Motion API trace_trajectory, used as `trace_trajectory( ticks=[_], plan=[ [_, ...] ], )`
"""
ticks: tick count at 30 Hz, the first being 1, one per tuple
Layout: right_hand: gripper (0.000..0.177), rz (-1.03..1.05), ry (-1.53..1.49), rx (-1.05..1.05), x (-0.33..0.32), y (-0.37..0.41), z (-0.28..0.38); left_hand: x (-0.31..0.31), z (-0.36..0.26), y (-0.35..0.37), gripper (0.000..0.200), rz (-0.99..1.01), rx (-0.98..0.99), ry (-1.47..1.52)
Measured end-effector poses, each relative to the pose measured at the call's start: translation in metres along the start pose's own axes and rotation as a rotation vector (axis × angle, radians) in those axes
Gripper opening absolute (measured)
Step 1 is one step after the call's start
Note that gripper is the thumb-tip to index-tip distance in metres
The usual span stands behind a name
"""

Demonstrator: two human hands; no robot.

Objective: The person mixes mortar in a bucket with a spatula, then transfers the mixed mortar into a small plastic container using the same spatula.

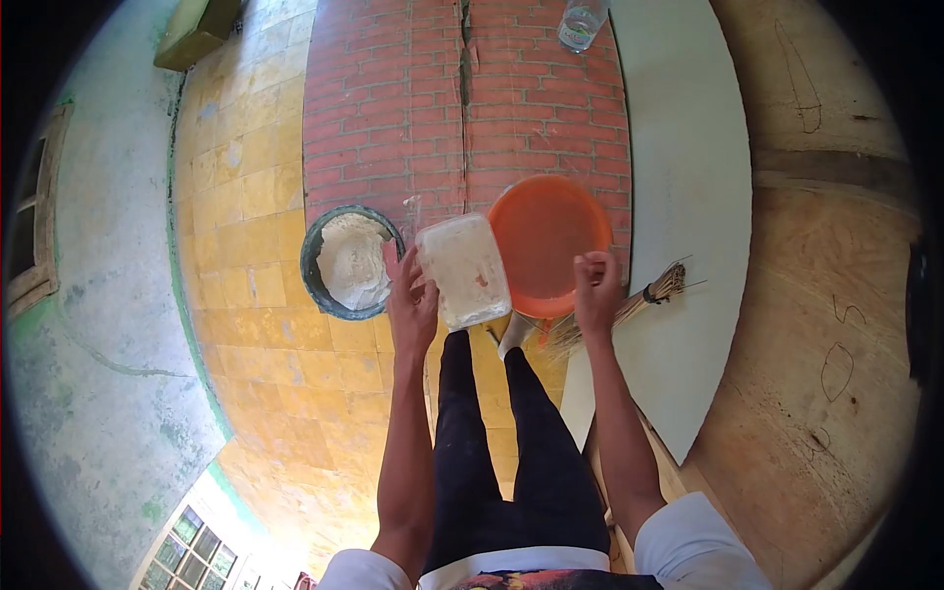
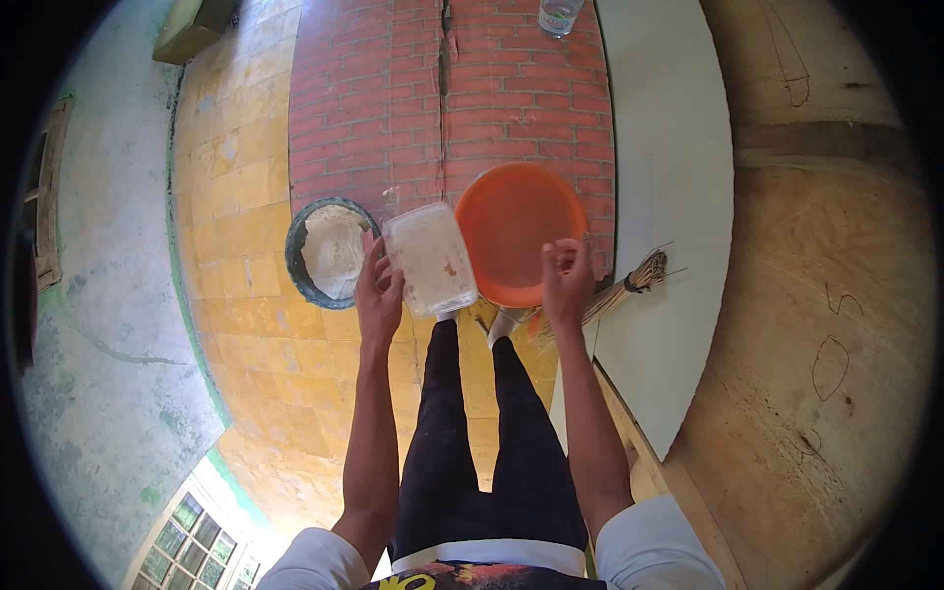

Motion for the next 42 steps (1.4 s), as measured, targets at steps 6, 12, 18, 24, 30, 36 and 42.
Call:
trace_trajectory(
  ticks=[6,12,18,24,30,36,42],
  plan=[
    [0.048,0.394,-0.359,0.065,0.042,0.012,0.04,0.028,-0.007,-0.001,0.063,0.076,0.018,-0.002],
    [0.042,0.447,-0.105,-0.035,0.054,-0.006,0.036,0.053,-0.015,-0.009,0.064,0.108,0.102,0.027],
    [0.037,0.369,-0.005,-0.092,0.05,-0.019,0.015,0.064,-0.019,-0.013,0.067,0.207,0.005,0.06],
    [0.038,0.456,-0.155,0.03,0.033,-0.028,0.019,0.059,-0.004,-0.014,0.068,0.182,0.004,0.016],
    [0.051,-0.287,0.595,-0.04,0.004,-0.033,-0.019,0.03,0.006,-0.023,0.062,0.101,0.004,0.048],
    [0.058,0.175,0.238,0.277,-0.002,-0.05,-0.041,-0.004,0.011,-0.026,0.062,0.018,-0.016,0.02],
    [0.057,0.16,0.183,0.263,-0.002,-0.066,-0.06,-0.014,0.037,-0.024,0.062,0.044,-0.027,-0.001]
  ],
)
Point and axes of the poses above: each hand's wrist, its own y-axis away from the middle knuckle, its own x-axis out of the palm, z = x × y, the point moved 2 cm from there along -y, towards the middle knuckle, and after that the axes turned 2 degrees about -y, right-handed, at the moved point
